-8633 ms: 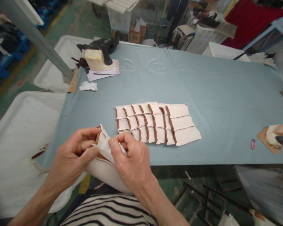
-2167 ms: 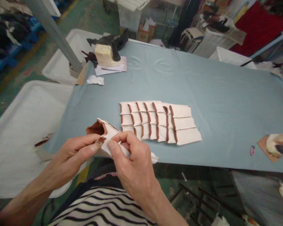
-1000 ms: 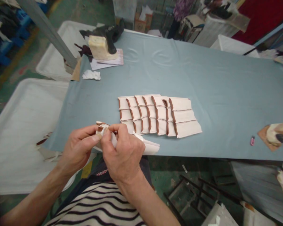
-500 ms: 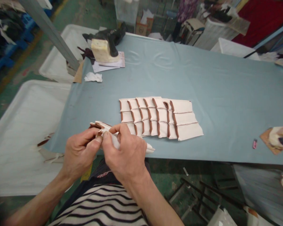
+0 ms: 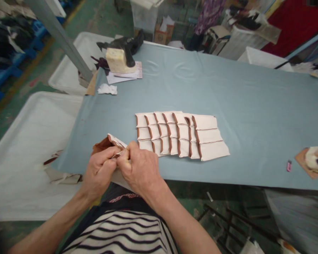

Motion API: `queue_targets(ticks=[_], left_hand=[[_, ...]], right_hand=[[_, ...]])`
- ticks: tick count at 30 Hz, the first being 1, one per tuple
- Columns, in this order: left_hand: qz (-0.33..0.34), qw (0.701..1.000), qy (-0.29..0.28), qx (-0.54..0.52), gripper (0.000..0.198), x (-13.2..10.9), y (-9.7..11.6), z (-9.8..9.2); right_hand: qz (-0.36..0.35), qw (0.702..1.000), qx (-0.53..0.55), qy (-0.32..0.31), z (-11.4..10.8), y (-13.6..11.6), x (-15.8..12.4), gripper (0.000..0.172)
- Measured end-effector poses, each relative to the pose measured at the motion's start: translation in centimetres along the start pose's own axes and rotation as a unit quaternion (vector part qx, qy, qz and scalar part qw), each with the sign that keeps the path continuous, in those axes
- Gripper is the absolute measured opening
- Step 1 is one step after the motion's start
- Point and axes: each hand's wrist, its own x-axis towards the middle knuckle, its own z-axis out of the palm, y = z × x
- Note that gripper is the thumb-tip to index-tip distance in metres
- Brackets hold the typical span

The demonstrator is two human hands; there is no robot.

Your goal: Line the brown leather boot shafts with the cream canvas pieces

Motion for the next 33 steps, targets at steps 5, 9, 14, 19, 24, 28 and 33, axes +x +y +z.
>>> queue_targets(ticks=[5, 9, 14, 19, 24, 28, 33], left_hand=[[0.02, 0.998, -0.034, -0.046, 0.023, 0.5, 0.5, -1.5], [0.066, 0.985, -0.16, -0.012, 0.027, 1.5, 1.8, -3.5], [0.159, 0.964, -0.208, 0.035, 0.026, 3.0, 4.7, -4.5], [0.224, 0.946, -0.202, 0.121, 0.027, 3.0, 6.0, -4.6], [0.247, 0.934, -0.183, 0.181, 0.025, 2.1, 5.2, -4.5], [0.221, 0.947, -0.168, 0.164, 0.025, 1.7, 4.3, -4.0], [0.156, 0.968, -0.141, 0.139, 0.019, 1.6, 4.0, -3.9]], right_hand=[[-0.011, 0.973, 0.23, 0.025, -0.6, 0.1, -0.9, 0.043], [-0.056, 0.96, 0.268, 0.06, -3.4, 1.2, -1.3, 0.037], [-0.261, 0.954, 0.141, 0.039, -7.0, 0.1, -0.4, 0.03], [-0.357, 0.934, -0.007, -0.002, -8.8, -1.2, 1.0, 0.028], [-0.325, 0.941, -0.003, -0.098, -8.8, -0.6, 1.0, 0.045], [-0.265, 0.956, 0.032, -0.118, -7.9, 0.2, 0.5, 0.043], [-0.258, 0.961, -0.046, -0.087, -7.7, 0.2, 0.1, 0.024]])
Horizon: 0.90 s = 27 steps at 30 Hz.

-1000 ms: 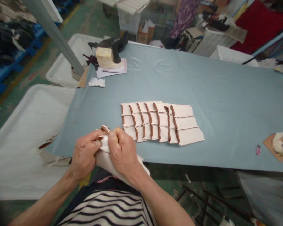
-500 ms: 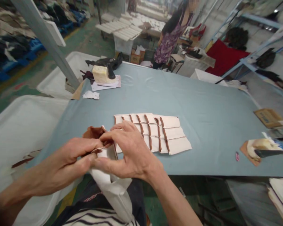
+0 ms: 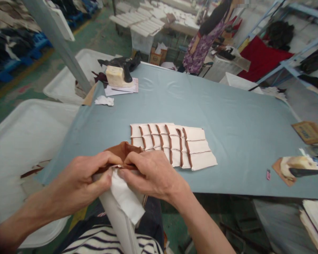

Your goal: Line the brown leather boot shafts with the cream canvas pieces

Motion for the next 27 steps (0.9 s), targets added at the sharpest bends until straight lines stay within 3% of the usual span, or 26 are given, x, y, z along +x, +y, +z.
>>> queue_targets(ticks=[5, 9, 12, 15, 17, 20, 23, 25, 27], left_hand=[[0.0, 0.999, 0.048, -0.016, 0.014, 0.0, 0.0, -0.3], [0.089, 0.993, 0.075, 0.03, 0.023, -0.4, -1.0, 0.1], [0.187, 0.977, 0.092, 0.035, 0.031, -0.6, -2.1, 0.7], [0.237, 0.963, 0.114, 0.063, 0.034, -0.4, -3.4, 1.7], [0.246, 0.956, 0.134, 0.091, 0.031, -0.4, -4.2, 2.3], [0.234, 0.956, 0.148, 0.1, 0.029, -0.5, -4.6, 2.7], [0.146, 0.984, 0.088, 0.048, 0.029, -0.6, -4.0, 1.3], [0.073, 0.997, -0.002, -0.021, 0.024, -0.1, -3.2, -0.6], [0.045, 0.991, -0.101, -0.075, 0.022, 0.9, -2.3, -2.6]], right_hand=[[0.005, 1.0, -0.007, 0.029, 0.6, -0.7, 0.6, 0.017], [0.047, 0.989, 0.135, 0.043, 0.9, -0.8, 1.0, 0.014], [0.088, 0.954, 0.286, -0.01, 1.0, -0.7, 1.0, 0.018], [0.132, 0.913, 0.384, -0.025, 1.5, -0.4, 1.2, 0.02], [0.155, 0.904, 0.398, -0.006, 2.0, -0.1, 1.3, 0.02], [0.152, 0.926, 0.345, 0.011, 2.2, 0.3, 1.4, 0.018], [0.066, 0.969, 0.237, 0.024, 1.5, 0.7, 1.2, 0.015], [-0.011, 0.987, 0.157, 0.042, 0.7, 0.7, 1.0, 0.016], [-0.077, 0.992, 0.086, 0.046, -0.2, 0.5, 1.0, 0.018]])
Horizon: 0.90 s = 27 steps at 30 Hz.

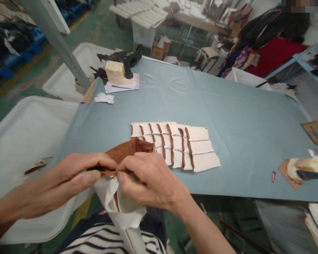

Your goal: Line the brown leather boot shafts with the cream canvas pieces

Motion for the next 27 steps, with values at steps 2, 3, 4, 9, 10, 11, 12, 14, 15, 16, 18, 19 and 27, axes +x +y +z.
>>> queue_targets(ticks=[2, 3, 4, 9, 10, 11, 12, 14, 15, 16, 18, 19, 27], left_hand=[[0.011, 0.997, -0.068, -0.015, 0.034, 0.9, 0.8, -1.5], [0.024, 0.996, -0.086, -0.006, 0.038, 1.2, 1.0, -1.8], [0.039, 0.995, -0.093, 0.015, 0.04, 1.5, 1.1, -2.0], [0.178, 0.963, -0.022, 0.203, 0.047, 1.4, -0.3, -0.4], [0.198, 0.953, -0.007, 0.227, 0.048, 1.2, -0.7, -0.1], [0.207, 0.948, 0.002, 0.242, 0.048, 0.9, -1.1, 0.2], [0.208, 0.947, 0.005, 0.247, 0.049, 0.7, -1.5, 0.3], [0.197, 0.952, 0.006, 0.233, 0.049, 0.4, -1.9, 0.3], [0.188, 0.958, 0.0, 0.216, 0.049, 0.4, -1.9, 0.2], [0.177, 0.965, -0.009, 0.191, 0.047, 0.4, -1.8, 0.0], [0.142, 0.981, -0.039, 0.129, 0.04, 0.7, -1.3, -0.5], [0.12, 0.986, -0.055, 0.099, 0.035, 0.8, -0.8, -0.8], [-0.04, 0.996, -0.063, 0.054, 0.028, -0.6, 3.2, -1.0]], right_hand=[[-0.043, 0.998, -0.044, -0.016, -0.7, -0.4, 0.1, 0.02], [-0.054, 0.997, -0.056, -0.022, -0.9, -0.5, 0.1, 0.021], [-0.06, 0.996, -0.064, -0.025, -1.1, -0.5, 0.1, 0.022], [-0.05, 0.995, -0.076, -0.049, -1.4, 0.1, -1.0, 0.024], [-0.05, 0.994, -0.074, -0.06, -1.4, 0.3, -1.2, 0.024], [-0.05, 0.994, -0.071, -0.072, -1.3, 0.4, -1.4, 0.025], [-0.048, 0.993, -0.069, -0.082, -1.2, 0.5, -1.5, 0.026], [-0.041, 0.992, -0.065, -0.096, -1.1, 0.5, -1.5, 0.027], [-0.038, 0.992, -0.067, -0.1, -1.1, 0.4, -1.4, 0.028], [-0.038, 0.992, -0.071, -0.1, -1.1, 0.3, -1.3, 0.028], [-0.047, 0.99, -0.088, -0.104, -1.2, -0.3, -1.0, 0.029], [-0.053, 0.987, -0.108, -0.108, -1.3, -0.7, -0.8, 0.029], [-0.103, 0.965, -0.212, -0.116, -2.1, -4.0, -0.1, 0.031]])
